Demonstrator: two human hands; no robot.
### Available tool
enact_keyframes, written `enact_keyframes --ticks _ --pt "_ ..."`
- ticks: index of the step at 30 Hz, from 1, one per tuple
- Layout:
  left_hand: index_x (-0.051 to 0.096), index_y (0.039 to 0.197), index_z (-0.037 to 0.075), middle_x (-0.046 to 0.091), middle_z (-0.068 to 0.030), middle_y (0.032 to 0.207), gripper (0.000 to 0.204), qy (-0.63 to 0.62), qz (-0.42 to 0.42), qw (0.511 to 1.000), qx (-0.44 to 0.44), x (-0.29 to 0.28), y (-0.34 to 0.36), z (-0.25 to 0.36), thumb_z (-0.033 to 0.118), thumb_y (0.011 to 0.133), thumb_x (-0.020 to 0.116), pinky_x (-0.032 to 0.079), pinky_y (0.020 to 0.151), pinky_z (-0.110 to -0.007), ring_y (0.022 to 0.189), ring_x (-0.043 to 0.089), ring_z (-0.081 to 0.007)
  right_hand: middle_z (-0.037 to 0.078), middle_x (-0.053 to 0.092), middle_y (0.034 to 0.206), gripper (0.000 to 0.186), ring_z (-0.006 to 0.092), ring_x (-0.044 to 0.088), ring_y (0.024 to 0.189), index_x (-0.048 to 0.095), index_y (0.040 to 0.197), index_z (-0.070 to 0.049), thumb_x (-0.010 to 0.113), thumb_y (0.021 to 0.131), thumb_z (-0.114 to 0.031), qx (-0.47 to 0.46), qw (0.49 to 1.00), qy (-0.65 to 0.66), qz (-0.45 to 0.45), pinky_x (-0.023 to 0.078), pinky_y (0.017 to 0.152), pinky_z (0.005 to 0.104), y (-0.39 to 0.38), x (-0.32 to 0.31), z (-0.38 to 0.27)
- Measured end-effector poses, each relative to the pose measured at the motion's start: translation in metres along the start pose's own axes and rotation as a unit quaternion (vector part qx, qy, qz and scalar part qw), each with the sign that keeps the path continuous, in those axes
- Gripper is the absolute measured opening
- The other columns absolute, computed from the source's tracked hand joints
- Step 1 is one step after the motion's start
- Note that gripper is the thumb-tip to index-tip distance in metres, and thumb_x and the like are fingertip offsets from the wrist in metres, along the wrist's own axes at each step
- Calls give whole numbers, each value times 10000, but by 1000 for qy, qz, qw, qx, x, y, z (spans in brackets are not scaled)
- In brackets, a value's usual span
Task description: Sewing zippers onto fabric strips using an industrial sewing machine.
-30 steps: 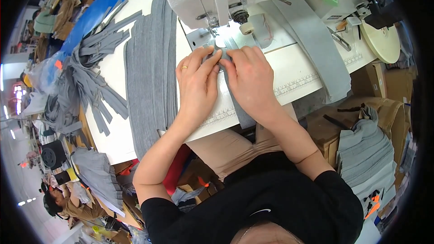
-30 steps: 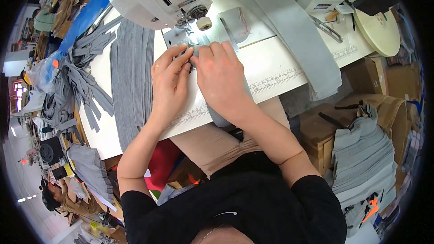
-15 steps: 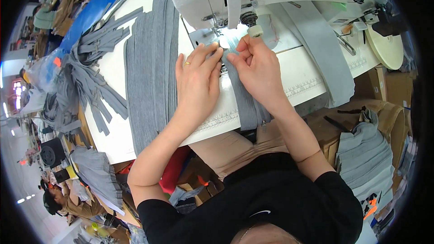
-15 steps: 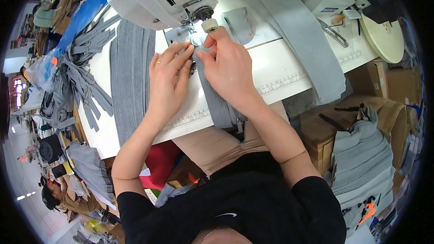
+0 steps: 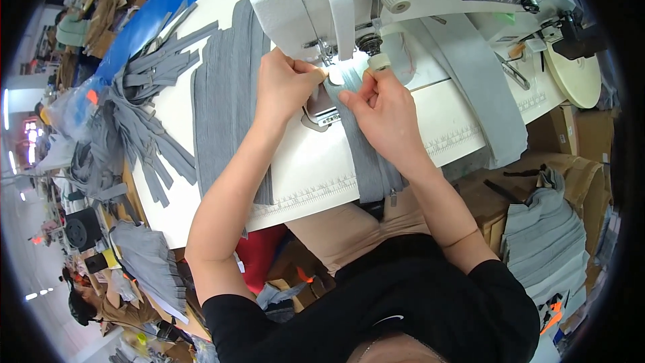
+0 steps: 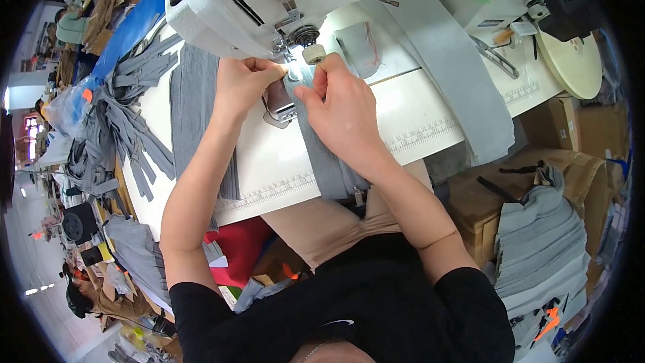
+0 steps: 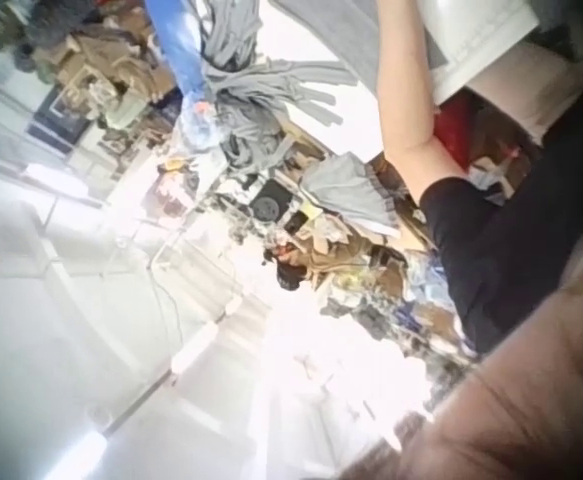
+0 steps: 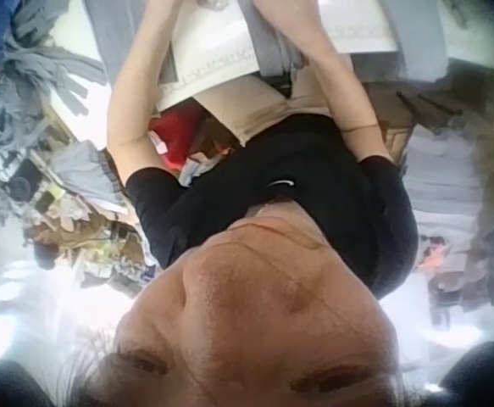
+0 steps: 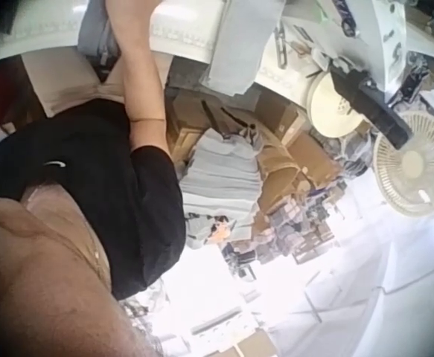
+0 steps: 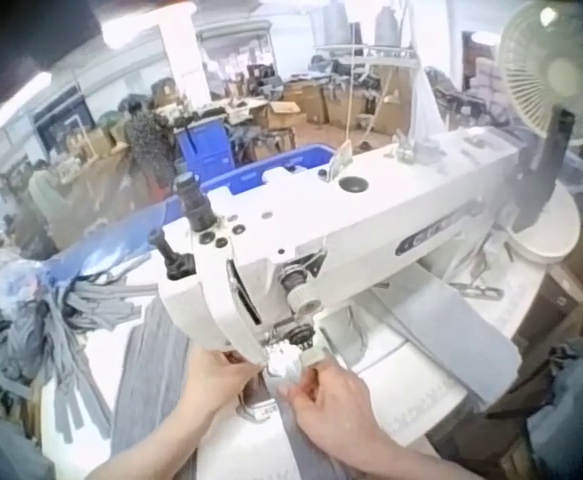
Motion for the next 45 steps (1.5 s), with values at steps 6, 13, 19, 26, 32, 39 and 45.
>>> enact_keyframes --ticks 6,13,19,26,32,39,45 --pt "699 806 -33 700 -73 679 115 3 -19 1000 11 5 8 3 12 738 780 504 541 -322 592 658 -139 112 615 690 297 328 648 646 520 888 -33 796 864 -139 24 1000 -17 2 479 615 444 1 1 0" --pt "691 897 -31 704 -70 730 168 -44 49 995 77 5 0 2 27 764 776 513 598 -325 633 650 -141 129 638 710 303 354 671 688 516 891 -23 801 856 -120 -5 998 -43 38 490 630 469 2 3 -5" --pt "686 918 -25 720 -78 756 193 -27 75 994 73 7 0 -1 42 769 789 529 651 -330 672 664 -158 134 652 725 301 370 673 704 516 894 -21 794 863 -128 -18 997 -62 49 489 630 468 4 4 -5" --pt "670 917 -19 674 -49 703 196 -64 88 983 148 5 -8 -18 70 801 800 509 618 -333 607 606 -167 122 654 726 294 354 673 703 522 913 -33 789 871 -150 -30 997 -61 27 486 620 461 3 4 -8" --pt "677 853 -13 632 -27 706 252 18 32 999 22 2 -87 0 188 875 828 439 598 -330 624 524 -171 76 600 704 285 286 627 671 553 942 -46 806 874 -157 -93 993 -65 34 480 599 417 -31 -23 -5" --pt "687 862 20 624 -25 731 236 -64 -45 994 81 29 -140 -12 208 921 817 435 641 -283 706 539 -82 13 547 634 227 188 549 563 652 999 -62 819 907 -185 -174 984 -41 -12 429 516 338 -136 -59 29" --pt "595 1124 44 762 -113 937 259 -395 -107 903 -133 20 -157 -11 297 1121 539 600 788 -344 846 737 -197 40 556 635 260 200 568 563 659 908 -47 842 889 -230 0 994 -45 -98 436 516 344 -151 -48 66"
Point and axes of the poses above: each hand's wrist, its own y-axis towards the middle knuckle, its own x-axis out of the palm, z = x × y, the point moved 5 cm from there along y, towards the middle knuckle
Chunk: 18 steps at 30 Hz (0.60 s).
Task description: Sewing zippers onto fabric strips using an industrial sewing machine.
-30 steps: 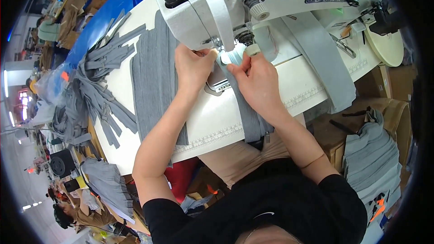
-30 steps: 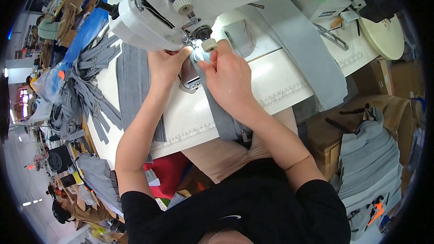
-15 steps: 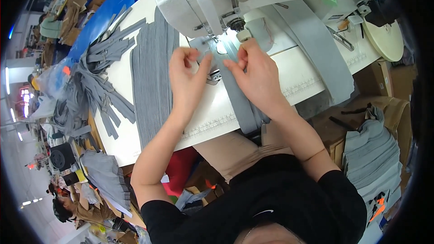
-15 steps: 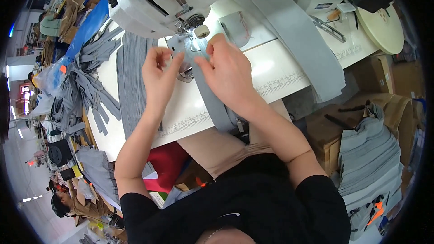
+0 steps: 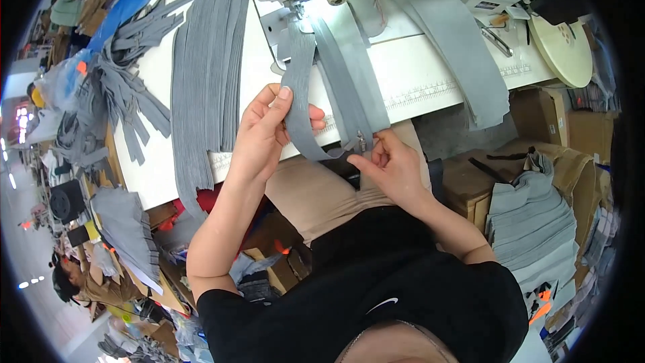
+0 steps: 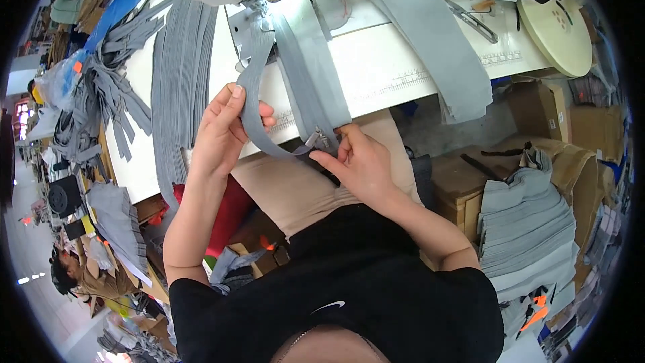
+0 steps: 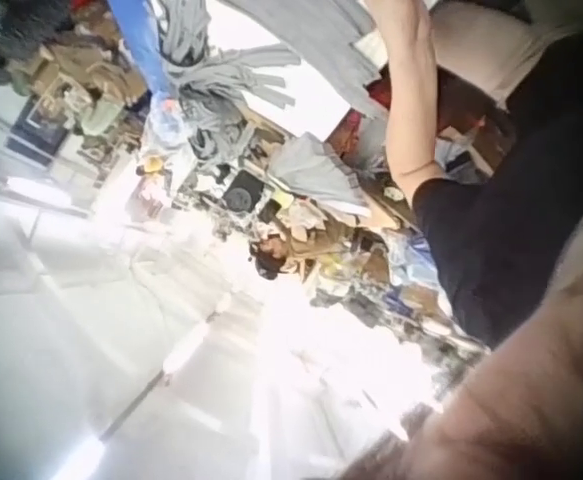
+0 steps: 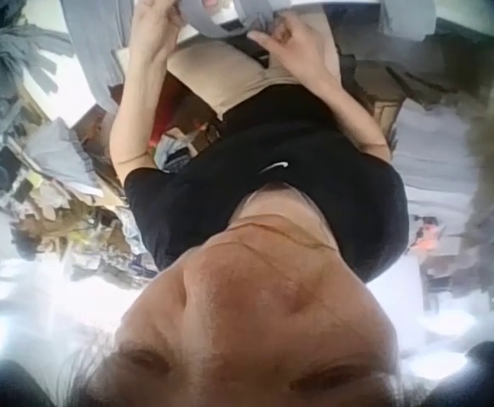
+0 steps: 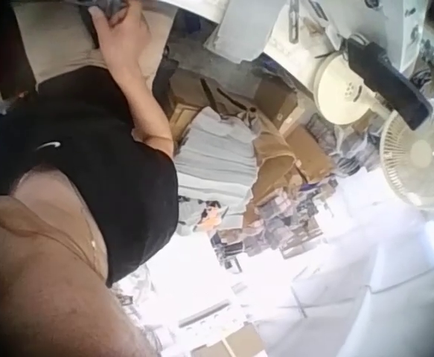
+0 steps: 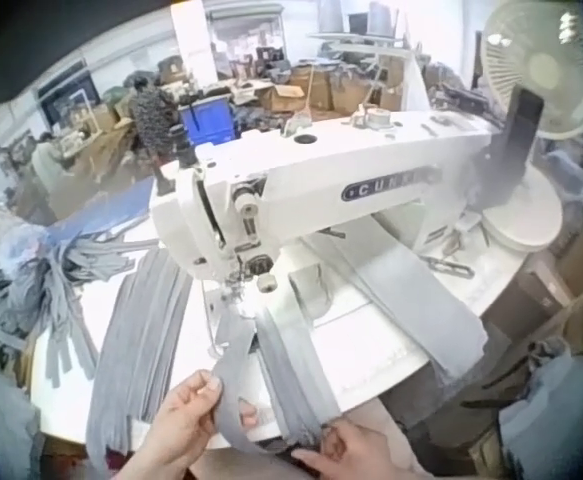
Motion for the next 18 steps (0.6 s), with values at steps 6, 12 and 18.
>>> enact_keyframes --ticks 6,12,18 --pt "582 1150 28 742 -134 876 384 -139 -69 988 -11 -8 -26 -25 381 1151 432 618 742 -340 809 745 -236 110 500 665 410 312 526 626 518 701 -9 821 888 -211 -71 996 0 -51 413 573 425 -9 3 -1" --pt "570 1280 6 731 -137 898 501 -161 -93 983 -2 -8 -51 -48 450 1151 377 623 715 -330 853 742 -246 116 474 683 423 293 466 624 482 699 5 799 909 -180 -92 992 18 -79 369 572 424 -20 -7 -25" --pt "517 1404 -4 659 -211 1159 558 -289 -135 948 -18 2 -66 -88 446 1157 298 647 678 -373 1114 672 -321 136 492 695 434 347 507 653 477 714 3 778 922 -229 -35 992 23 -115 395 600 457 -17 3 -12"
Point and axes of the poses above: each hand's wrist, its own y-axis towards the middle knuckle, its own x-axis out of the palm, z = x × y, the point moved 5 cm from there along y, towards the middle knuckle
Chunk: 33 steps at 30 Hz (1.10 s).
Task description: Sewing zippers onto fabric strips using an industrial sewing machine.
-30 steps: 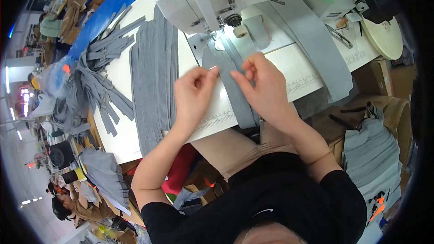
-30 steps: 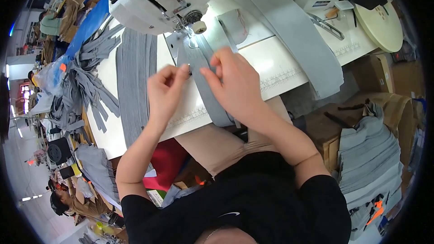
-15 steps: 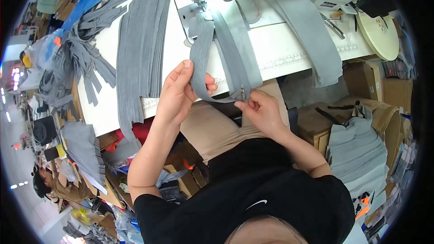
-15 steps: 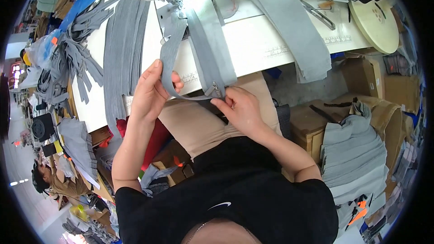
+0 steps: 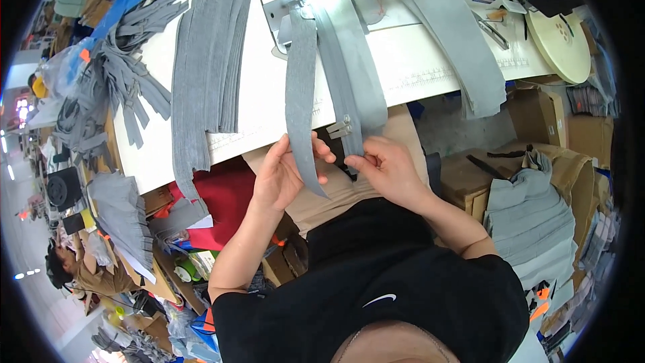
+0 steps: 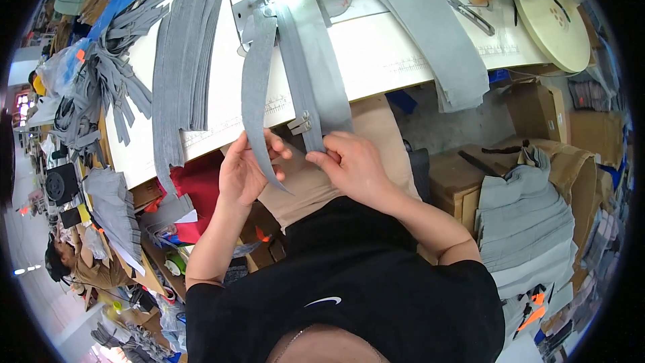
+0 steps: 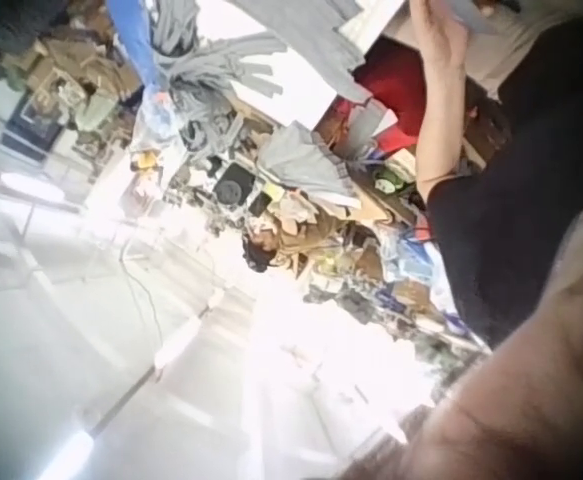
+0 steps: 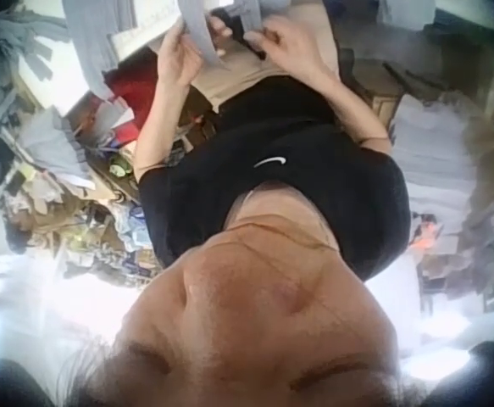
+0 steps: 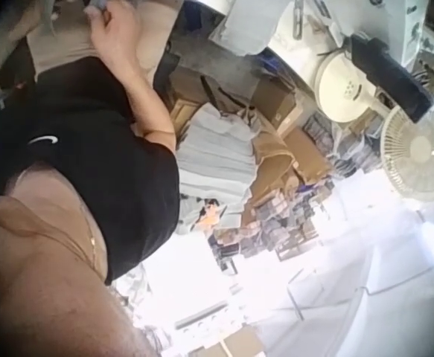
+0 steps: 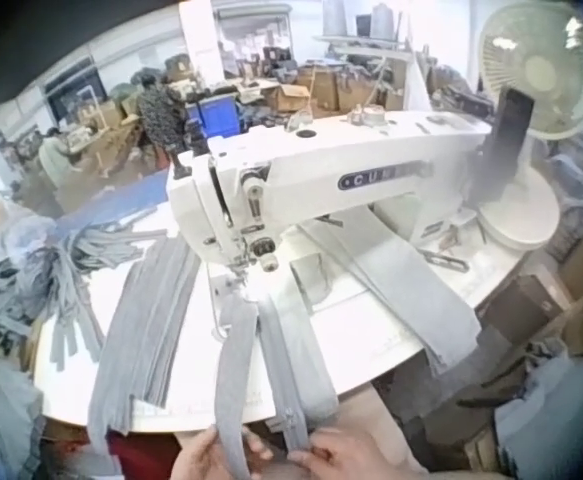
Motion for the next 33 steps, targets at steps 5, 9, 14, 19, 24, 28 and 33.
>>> enact_keyframes --ticks 5,9,14,19,24,28,33 --pt "469 1448 -19 720 -171 1050 430 61 49 993 -88 -20 9 -25 134 1055 551 672 698 -368 991 736 -322 147 510 708 422 362 533 682 492 727 15 764 931 -236 59 998 22 -3 408 622 472 6 11 29" --pt "626 1298 2 747 -94 1050 390 316 65 946 -37 -46 30 -36 34 930 750 610 755 -291 962 715 -154 148 546 740 373 369 567 708 559 741 14 748 940 -239 29 1000 9 1 431 640 478 -3 24 43" --pt "781 972 7 741 6 854 121 400 91 912 -1 -25 38 -41 114 924 810 534 683 -249 737 633 -58 149 562 761 348 375 590 732 597 752 10 739 944 -243 41 999 -19 -5 449 654 486 -25 23 54" --pt "798 924 -5 758 -4 820 144 436 77 896 -44 -17 30 -52 136 929 823 538 685 -252 758 641 -48 149 586 778 368 376 613 739 595 742 6 733 952 -263 63 996 -34 -56 462 660 490 -51 23 60" --pt "798 950 -8 786 -36 872 138 428 67 900 -51 -1 18 -64 125 924 828 571 734 -276 802 681 -68 138 605 791 396 362 622 736 599 740 -10 756 935 -316 7 998 -35 -51 473 670 476 -76 19 60" --pt "795 974 -8 789 -44 891 128 422 95 897 -94 1 12 -72 105 923 826 578 744 -278 815 695 -78 108 623 829 341 316 630 770 616 758 -59 812 874 -312 -61 991 -112 -28 483 676 442 -88 6 44" --pt "791 979 5 783 -37 907 100 368 93 919 -103 5 9 -76 77 918 825 580 737 -274 822 699 -81 23 653 919 251 247 627 864 722 969 -109 858 774 -192 -189 960 -173 114 498 727 370 -98 -8 27"
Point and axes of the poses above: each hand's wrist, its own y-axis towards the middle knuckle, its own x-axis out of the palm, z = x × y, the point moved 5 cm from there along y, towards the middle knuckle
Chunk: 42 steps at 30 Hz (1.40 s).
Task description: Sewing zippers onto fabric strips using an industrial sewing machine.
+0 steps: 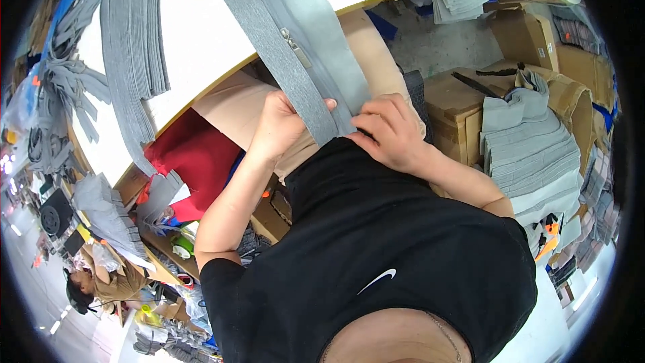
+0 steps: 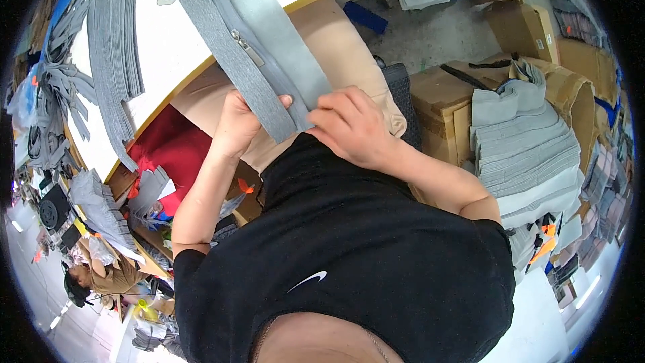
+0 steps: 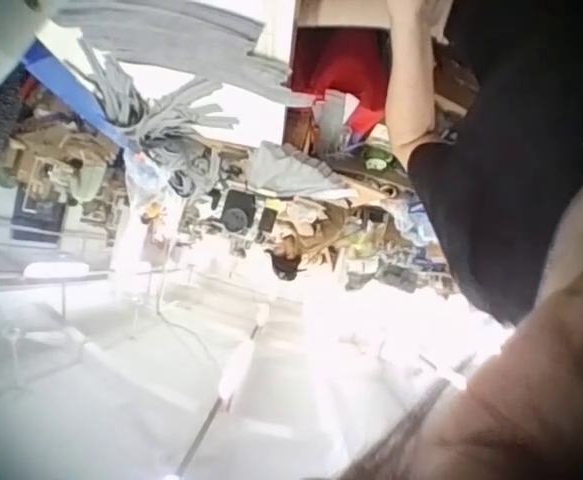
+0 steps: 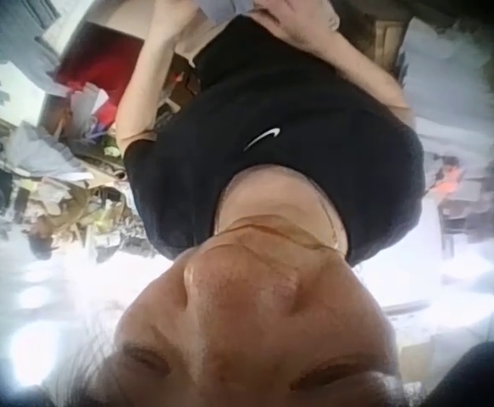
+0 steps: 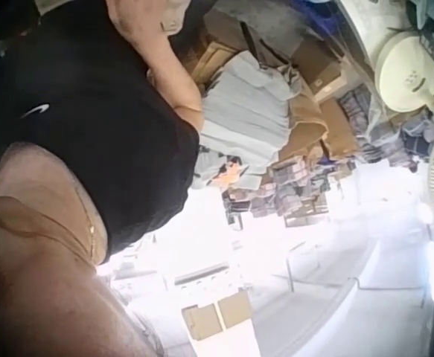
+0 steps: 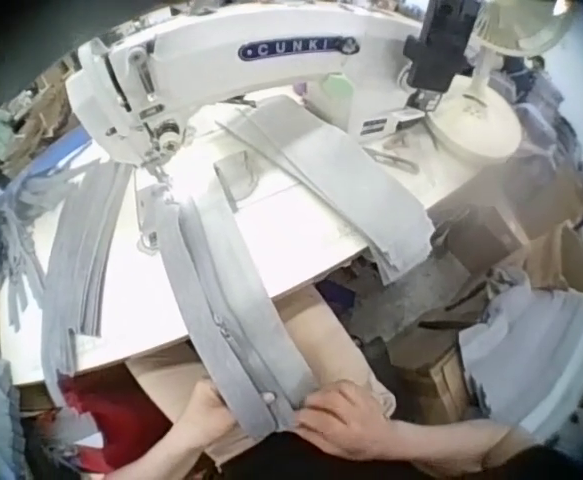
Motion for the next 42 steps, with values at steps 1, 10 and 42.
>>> enact_keyframes --ticks 1,10,42 --pt "789 980 9 781 -33 910 93 -18 0 1000 -1 1 0 1 68 917 824 581 737 -272 824 699 -81 1 667 981 316 238 638 920 750 1050 -116 833 760 -209 -89 993 -44 64 510 752 351 0 -5 -7" --pt "755 1117 -3 781 -90 1019 234 41 -10 999 -29 -4 -8 18 197 995 767 607 807 -310 910 733 -141 -23 744 1096 350 178 677 967 798 1082 -119 787 732 -108 -206 976 -31 60 483 797 326 7 -13 -15" --pt "705 890 88 648 42 785 291 -67 229 970 54 -12 -4 55 349 1003 762 517 651 -248 690 586 -56 -16 741 1052 234 166 679 903 799 1014 -103 785 781 -119 -221 973 -19 71 465 782 307 17 -15 -35"
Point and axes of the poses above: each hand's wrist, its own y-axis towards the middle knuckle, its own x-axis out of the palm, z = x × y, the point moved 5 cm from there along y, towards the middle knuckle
